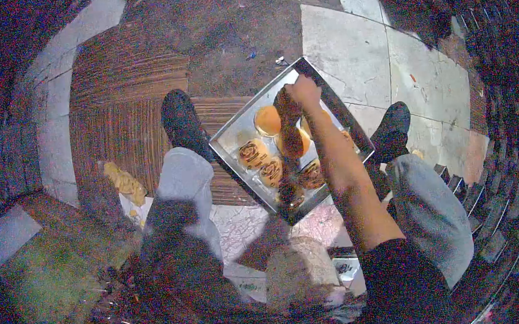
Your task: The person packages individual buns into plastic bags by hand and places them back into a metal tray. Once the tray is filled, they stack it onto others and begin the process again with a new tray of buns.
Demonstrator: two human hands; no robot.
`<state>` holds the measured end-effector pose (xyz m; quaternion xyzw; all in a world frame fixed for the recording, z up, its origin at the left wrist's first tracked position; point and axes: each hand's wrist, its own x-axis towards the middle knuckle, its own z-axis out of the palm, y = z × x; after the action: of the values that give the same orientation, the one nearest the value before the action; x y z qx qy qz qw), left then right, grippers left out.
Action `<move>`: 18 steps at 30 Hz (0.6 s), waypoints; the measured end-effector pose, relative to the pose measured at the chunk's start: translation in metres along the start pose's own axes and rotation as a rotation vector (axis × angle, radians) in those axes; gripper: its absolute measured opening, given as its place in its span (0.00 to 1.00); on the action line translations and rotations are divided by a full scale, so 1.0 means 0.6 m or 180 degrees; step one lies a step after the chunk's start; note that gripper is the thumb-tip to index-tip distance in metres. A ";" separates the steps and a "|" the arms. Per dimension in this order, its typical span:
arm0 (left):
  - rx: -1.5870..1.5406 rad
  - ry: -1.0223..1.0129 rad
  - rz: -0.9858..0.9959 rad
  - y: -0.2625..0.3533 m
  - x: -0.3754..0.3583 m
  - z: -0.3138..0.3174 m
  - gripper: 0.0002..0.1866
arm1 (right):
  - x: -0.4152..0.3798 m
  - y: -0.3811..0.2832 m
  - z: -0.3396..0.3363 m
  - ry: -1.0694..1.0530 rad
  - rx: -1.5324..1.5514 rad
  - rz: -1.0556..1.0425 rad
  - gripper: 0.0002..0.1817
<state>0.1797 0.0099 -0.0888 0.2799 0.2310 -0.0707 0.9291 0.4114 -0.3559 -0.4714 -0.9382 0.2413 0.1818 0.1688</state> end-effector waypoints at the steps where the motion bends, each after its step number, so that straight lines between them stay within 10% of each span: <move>1: -0.0032 -0.0016 -0.0001 -0.001 -0.002 0.001 0.30 | -0.027 0.006 -0.005 0.0020 -0.0002 -0.0009 0.31; 5: -0.0153 -0.0262 -0.0030 -0.003 -0.031 0.012 0.29 | -0.187 0.107 0.009 0.0549 0.1388 -0.1092 0.23; 11: -0.0102 -0.0065 0.0294 -0.020 -0.061 0.059 0.25 | -0.565 0.089 -0.221 -0.0568 0.6215 0.0600 0.26; 18: -0.0227 -0.0763 0.0345 -0.055 -0.059 0.032 0.26 | -0.871 0.037 -0.348 -0.2485 0.5945 -0.1084 0.44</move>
<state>0.1472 -0.0283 -0.0738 0.2483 0.1053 -0.0451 0.9619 0.0268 -0.2544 -0.0723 -0.3296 0.0784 0.1877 0.9220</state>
